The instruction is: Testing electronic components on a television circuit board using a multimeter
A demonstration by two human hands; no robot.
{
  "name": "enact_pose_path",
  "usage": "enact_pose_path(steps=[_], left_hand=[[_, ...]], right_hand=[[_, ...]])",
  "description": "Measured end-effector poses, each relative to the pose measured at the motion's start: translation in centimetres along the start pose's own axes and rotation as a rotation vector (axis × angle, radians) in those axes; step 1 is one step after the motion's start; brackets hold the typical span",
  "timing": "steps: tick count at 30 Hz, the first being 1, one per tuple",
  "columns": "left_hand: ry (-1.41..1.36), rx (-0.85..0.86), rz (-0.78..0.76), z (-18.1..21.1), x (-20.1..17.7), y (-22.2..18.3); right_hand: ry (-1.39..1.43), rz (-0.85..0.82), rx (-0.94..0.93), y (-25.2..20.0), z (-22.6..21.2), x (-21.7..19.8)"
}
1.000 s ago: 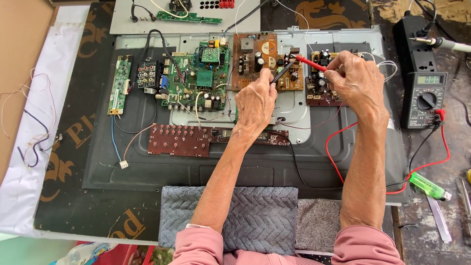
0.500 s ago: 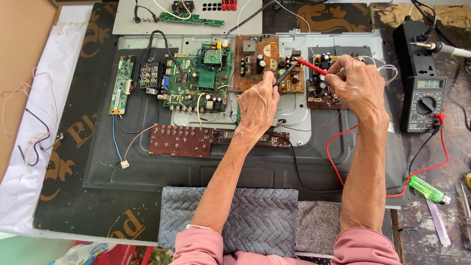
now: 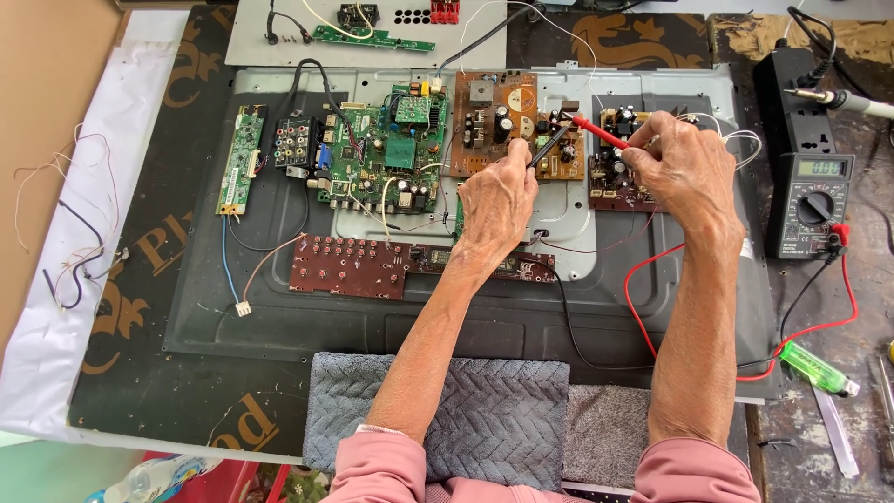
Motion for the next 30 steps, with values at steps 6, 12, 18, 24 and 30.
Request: enact_pose_path(steps=[6,12,18,24,30], left_hand=[[-0.013,0.001,0.007,-0.2,0.2,0.1],[-0.05,-0.007,-0.028,0.0,-0.1,0.0],[-0.084,-0.094,-0.153,0.7,-0.8,0.1],[-0.126,-0.129,-0.214,-0.4,0.3,0.3],[-0.698,-0.029,-0.037,-0.1,-2.3,0.0]], right_hand=[[-0.006,0.005,-0.013,0.1,0.0,0.0],[-0.024,0.019,-0.028,0.1,0.0,0.0],[-0.093,0.089,-0.073,0.9,1.0,0.5],[0.032,0.071,-0.086,1.3,0.7,0.9],[0.244,0.154,-0.18,-0.2,-2.4,-0.5]])
Point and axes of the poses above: each hand's wrist, its own y-axis towards the middle knuckle, its own x-axis out of the palm, z = x × y, the point moved 10 cm from there along y, towards the middle knuckle, and after that the axes turned 14 degrees about -z, right-handed, at the moved point
